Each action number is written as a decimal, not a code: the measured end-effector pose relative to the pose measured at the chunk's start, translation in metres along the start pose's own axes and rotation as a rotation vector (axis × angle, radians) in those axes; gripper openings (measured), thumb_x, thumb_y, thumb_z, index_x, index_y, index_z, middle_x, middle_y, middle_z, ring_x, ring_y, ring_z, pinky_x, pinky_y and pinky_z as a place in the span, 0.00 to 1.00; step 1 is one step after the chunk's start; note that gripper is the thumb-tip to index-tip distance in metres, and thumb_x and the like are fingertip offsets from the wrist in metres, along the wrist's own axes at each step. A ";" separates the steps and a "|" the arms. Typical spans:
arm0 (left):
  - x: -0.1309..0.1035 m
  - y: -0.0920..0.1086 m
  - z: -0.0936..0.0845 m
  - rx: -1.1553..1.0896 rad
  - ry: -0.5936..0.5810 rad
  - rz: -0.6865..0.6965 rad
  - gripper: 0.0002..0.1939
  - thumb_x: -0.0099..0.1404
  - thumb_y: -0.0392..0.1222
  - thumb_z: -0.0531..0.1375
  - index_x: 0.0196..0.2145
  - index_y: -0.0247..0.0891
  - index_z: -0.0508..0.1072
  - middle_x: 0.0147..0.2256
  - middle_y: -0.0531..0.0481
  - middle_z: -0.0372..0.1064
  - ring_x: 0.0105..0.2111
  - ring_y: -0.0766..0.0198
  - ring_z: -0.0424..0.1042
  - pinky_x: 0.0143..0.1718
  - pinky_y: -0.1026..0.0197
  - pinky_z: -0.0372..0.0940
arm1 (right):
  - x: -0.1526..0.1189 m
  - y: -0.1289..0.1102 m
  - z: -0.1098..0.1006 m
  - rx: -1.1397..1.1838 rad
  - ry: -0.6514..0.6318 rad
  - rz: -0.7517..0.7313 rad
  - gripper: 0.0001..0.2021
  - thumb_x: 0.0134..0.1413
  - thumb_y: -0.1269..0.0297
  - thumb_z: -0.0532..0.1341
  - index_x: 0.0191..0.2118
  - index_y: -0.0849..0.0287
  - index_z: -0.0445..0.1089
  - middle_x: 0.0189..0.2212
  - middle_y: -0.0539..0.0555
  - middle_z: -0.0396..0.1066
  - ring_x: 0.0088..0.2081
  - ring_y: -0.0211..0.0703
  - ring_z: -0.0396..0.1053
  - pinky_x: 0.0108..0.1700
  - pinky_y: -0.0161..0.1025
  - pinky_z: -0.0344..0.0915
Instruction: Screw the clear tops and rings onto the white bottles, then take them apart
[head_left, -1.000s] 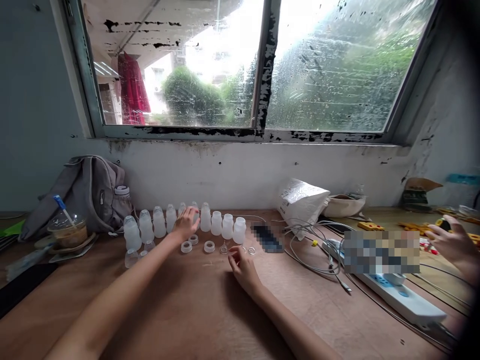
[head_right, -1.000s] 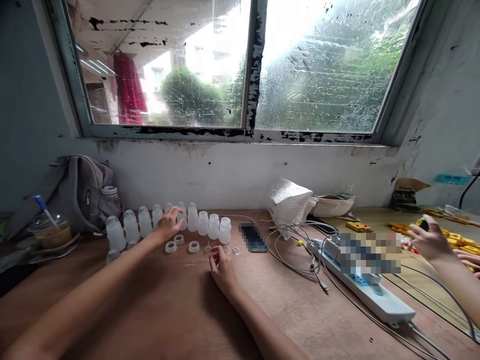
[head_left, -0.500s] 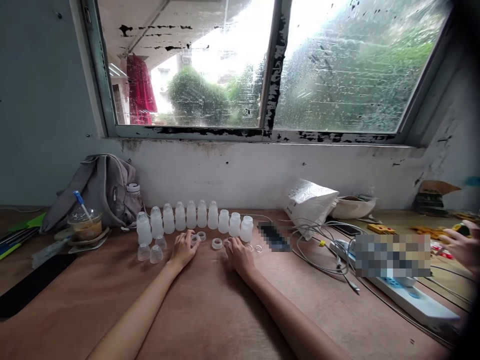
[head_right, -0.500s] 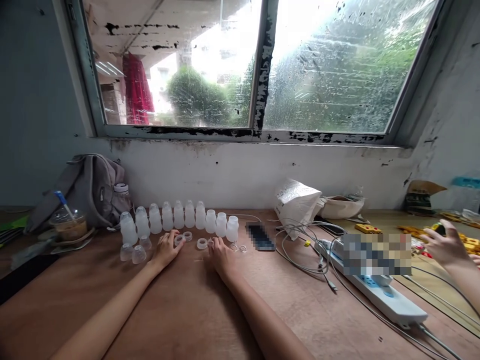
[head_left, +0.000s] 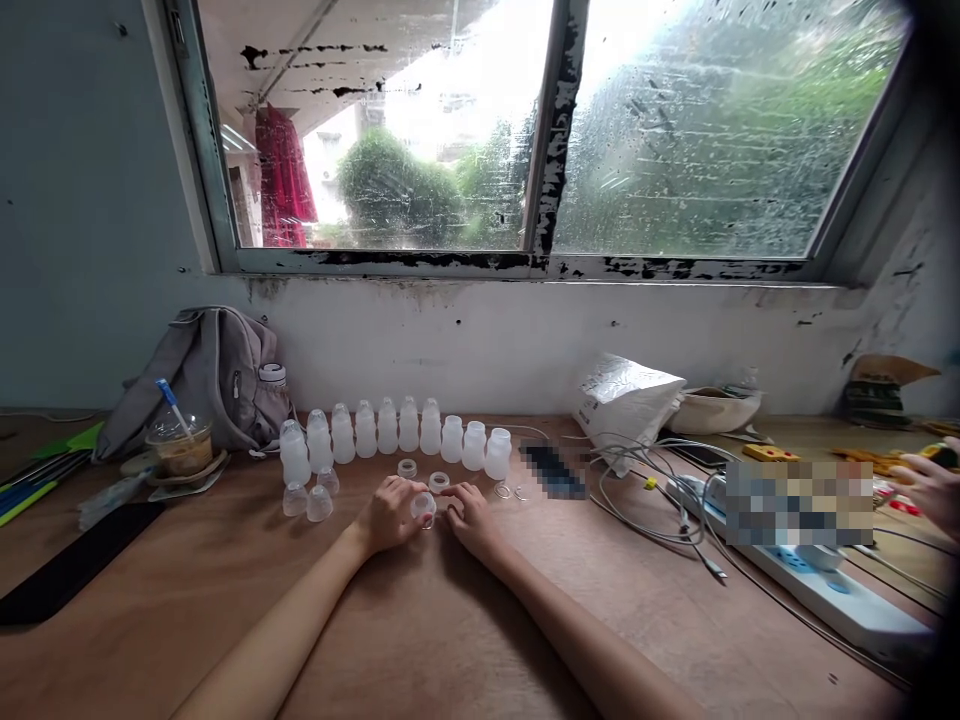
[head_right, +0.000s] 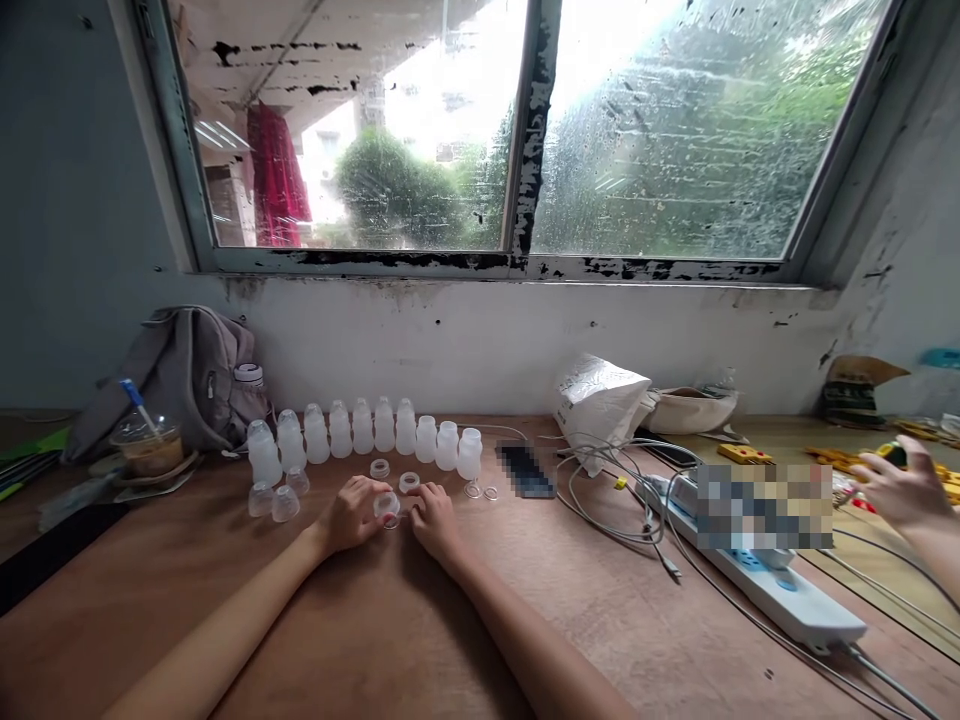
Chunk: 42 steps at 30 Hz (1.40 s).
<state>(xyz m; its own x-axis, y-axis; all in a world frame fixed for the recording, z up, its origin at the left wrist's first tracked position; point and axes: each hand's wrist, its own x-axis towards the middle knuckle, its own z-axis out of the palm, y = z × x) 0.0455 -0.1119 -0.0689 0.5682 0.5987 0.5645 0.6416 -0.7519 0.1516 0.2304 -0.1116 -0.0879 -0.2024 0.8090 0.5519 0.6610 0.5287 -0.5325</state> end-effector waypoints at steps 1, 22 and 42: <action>0.001 0.003 0.000 -0.015 -0.038 -0.002 0.14 0.59 0.46 0.53 0.42 0.39 0.65 0.39 0.45 0.68 0.40 0.57 0.65 0.44 0.55 0.58 | 0.001 0.002 -0.001 0.008 0.029 0.025 0.14 0.41 0.79 0.52 0.33 0.60 0.68 0.33 0.54 0.68 0.38 0.44 0.63 0.41 0.40 0.60; 0.005 0.007 0.010 -0.446 0.057 -0.338 0.09 0.58 0.46 0.54 0.28 0.39 0.69 0.28 0.50 0.69 0.32 0.60 0.66 0.38 0.58 0.60 | -0.006 -0.001 -0.001 -0.013 -0.073 -0.154 0.18 0.39 0.80 0.52 0.39 0.58 0.63 0.37 0.55 0.66 0.40 0.44 0.62 0.42 0.40 0.59; 0.016 0.055 0.027 -1.024 -0.001 -0.661 0.17 0.61 0.48 0.47 0.47 0.42 0.55 0.42 0.46 0.65 0.16 0.75 0.65 0.14 0.71 0.58 | 0.006 0.004 0.004 -0.087 0.117 0.056 0.01 0.46 0.70 0.50 0.28 0.57 0.56 0.23 0.49 0.65 0.25 0.38 0.63 0.26 0.31 0.55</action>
<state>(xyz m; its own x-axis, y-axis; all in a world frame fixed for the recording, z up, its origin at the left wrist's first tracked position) 0.1040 -0.1359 -0.0735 0.2867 0.9483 0.1362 0.1046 -0.1723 0.9795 0.2288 -0.1036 -0.0891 -0.0815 0.7987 0.5962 0.7303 0.4549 -0.5096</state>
